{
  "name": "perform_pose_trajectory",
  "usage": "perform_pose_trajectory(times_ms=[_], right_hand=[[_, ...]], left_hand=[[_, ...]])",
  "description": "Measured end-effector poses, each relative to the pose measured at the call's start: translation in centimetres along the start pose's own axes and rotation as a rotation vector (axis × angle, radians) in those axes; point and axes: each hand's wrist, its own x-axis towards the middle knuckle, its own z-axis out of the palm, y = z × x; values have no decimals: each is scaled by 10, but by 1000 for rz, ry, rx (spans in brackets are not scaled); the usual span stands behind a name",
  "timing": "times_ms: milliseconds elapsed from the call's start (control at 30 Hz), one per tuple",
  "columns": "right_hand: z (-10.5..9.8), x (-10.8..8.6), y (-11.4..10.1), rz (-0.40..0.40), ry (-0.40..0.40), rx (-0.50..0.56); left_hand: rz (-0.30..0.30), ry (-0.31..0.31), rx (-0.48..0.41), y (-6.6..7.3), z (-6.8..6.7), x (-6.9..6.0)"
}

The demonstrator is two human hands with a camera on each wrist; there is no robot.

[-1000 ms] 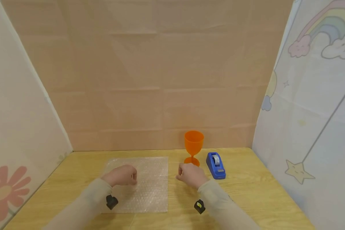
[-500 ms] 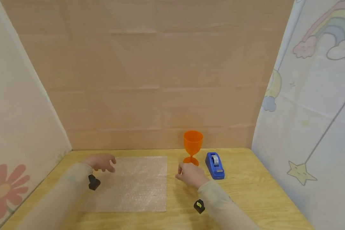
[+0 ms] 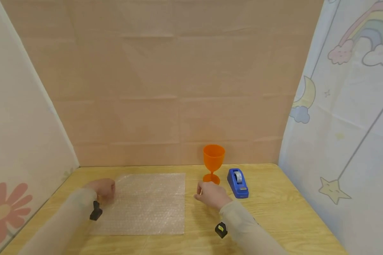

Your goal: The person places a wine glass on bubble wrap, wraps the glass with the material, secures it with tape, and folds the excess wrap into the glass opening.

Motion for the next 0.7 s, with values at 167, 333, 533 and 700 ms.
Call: perform_pose_trajectory(times_ms=[167,333,533,700], right_hand=[[-1,1,2,-14,19,-5],[-1,2,7,8,4,1],[1,9,25,130,0,47],[0,17,50,263,41,186]], left_hand=[[-12,7,-12,3,7,0],[1,-5,38,3,12,4],[-10,-9,89,1,13,8],[0,-10,92,1,14,4]])
